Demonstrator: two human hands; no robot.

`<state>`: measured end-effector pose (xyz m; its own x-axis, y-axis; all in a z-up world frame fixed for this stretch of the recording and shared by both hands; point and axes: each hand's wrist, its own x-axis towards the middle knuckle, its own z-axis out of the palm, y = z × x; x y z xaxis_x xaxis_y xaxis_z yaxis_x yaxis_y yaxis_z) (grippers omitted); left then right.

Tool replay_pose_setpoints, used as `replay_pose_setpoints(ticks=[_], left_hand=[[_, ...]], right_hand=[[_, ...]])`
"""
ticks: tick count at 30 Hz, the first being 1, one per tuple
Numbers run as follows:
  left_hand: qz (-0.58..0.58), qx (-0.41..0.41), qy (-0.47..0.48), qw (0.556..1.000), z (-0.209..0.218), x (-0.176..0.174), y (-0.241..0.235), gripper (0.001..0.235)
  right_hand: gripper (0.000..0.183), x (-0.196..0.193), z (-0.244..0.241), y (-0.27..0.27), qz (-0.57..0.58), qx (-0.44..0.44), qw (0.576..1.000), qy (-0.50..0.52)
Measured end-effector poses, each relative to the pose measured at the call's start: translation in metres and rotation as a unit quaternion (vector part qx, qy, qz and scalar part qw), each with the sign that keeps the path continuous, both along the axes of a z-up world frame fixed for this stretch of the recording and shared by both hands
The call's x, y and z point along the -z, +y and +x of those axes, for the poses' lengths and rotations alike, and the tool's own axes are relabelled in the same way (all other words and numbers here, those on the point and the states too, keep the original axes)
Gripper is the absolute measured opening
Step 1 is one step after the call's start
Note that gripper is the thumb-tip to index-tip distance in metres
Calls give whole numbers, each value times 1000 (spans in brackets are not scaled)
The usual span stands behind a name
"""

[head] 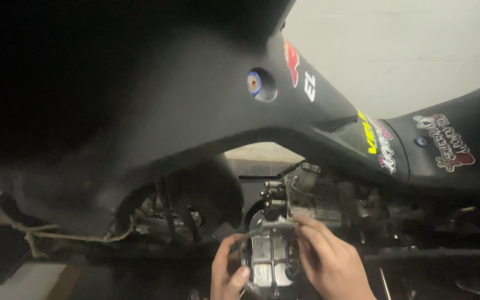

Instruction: The person aligns a metallic engine casing with the motorcycle's engine block and secures it in place. They then use a screwdriver to tighten the bolts on the casing, ensuring it is firmly attached to the engine.

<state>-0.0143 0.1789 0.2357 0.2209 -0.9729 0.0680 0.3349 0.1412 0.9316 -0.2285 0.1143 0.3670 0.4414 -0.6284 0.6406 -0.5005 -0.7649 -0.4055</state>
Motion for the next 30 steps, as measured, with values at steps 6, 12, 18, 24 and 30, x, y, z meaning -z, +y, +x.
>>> replay_pose_setpoints(ticks=[6,12,18,24,30], left_hand=[[22,-41,15,999,-3,-29,-4,71],[-76,-37,-31,996,-8,-20,-5,58],[-110,-34,49,992,-18,13,18,61],[-109,63,13,992,-8,37,70,62],[-33,177,-105,978,-2,38,104,52]], right_hand=[[33,4,15,1,19,-5,999,-29],[36,29,14,10,35,-5,999,-40],[53,97,10,20,274,-9,942,-194],[48,136,-5,57,241,-17,953,-183],[47,128,-18,126,306,-74,942,-119]])
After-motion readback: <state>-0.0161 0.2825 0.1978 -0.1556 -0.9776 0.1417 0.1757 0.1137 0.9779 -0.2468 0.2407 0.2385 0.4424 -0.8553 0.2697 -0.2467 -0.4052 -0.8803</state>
